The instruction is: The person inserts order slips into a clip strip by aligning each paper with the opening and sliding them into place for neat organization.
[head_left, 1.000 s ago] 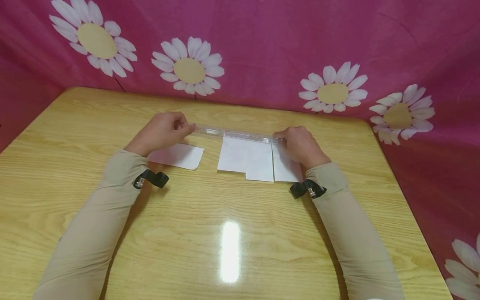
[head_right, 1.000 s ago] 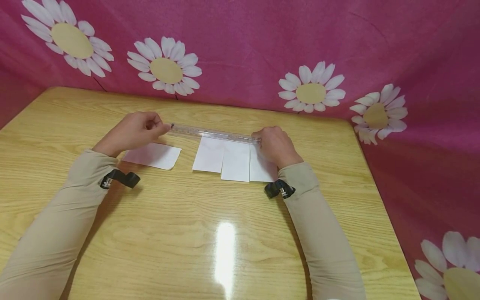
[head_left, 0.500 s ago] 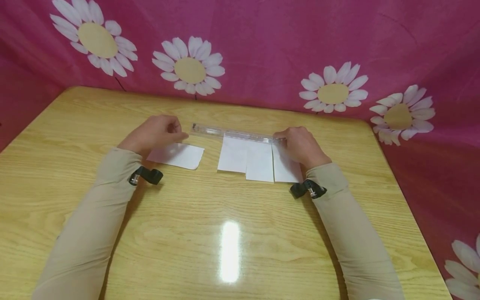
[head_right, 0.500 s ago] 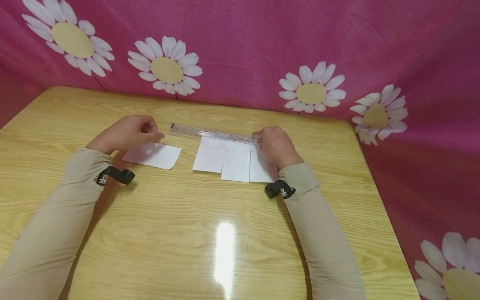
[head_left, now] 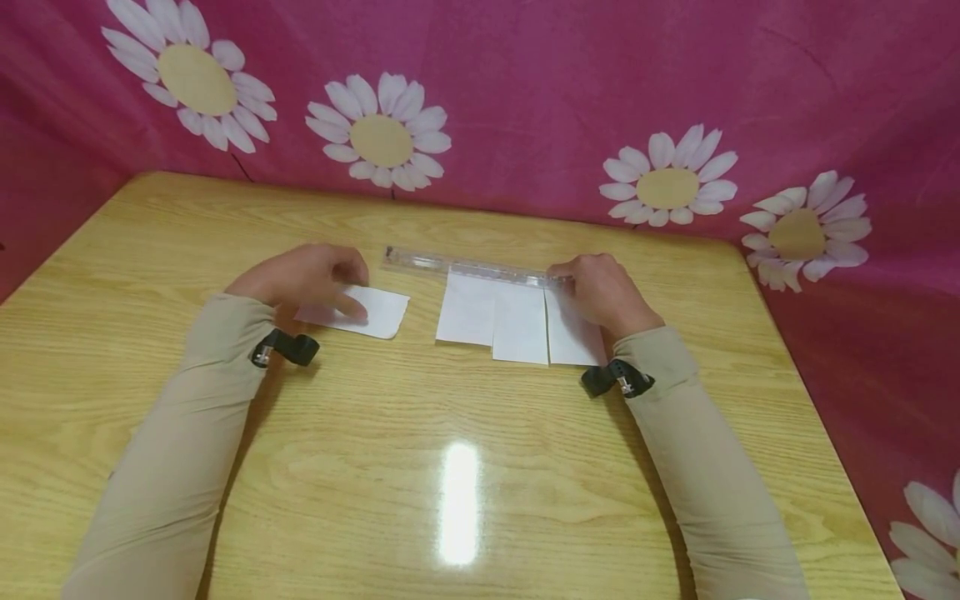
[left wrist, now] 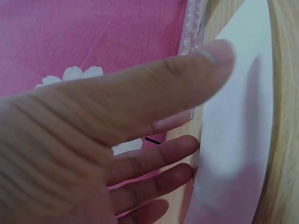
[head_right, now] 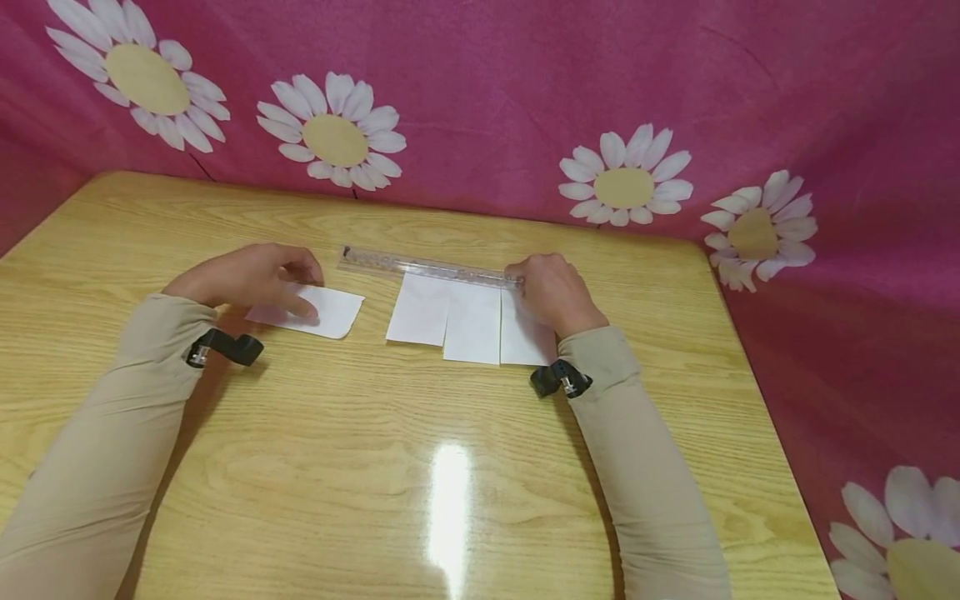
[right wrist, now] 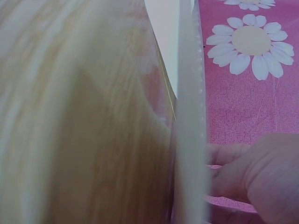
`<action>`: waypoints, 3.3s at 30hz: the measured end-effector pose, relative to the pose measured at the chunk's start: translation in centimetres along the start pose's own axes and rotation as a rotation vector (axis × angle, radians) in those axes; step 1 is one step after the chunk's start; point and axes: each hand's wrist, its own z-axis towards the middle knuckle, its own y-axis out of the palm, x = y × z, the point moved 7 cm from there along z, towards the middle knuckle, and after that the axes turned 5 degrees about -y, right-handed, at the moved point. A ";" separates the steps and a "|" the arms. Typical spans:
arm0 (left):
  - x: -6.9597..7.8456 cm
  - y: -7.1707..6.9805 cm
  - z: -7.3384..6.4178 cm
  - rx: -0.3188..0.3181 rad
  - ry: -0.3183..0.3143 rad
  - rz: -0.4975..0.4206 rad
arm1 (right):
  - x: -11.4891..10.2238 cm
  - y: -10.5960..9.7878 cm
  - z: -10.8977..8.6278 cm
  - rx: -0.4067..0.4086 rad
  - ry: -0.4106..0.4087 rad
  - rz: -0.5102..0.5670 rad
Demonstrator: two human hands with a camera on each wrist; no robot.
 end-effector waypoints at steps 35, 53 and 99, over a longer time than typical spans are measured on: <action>-0.4 0.3 0.6 -0.005 -0.015 0.135 | 0.0 0.1 0.0 0.007 -0.016 0.003; 0.5 -0.4 0.5 0.097 0.108 0.174 | 0.2 0.0 -0.1 0.023 -0.027 0.007; -1.5 -2.6 1.0 0.352 -0.049 0.003 | 0.1 0.1 0.0 0.006 -0.025 0.021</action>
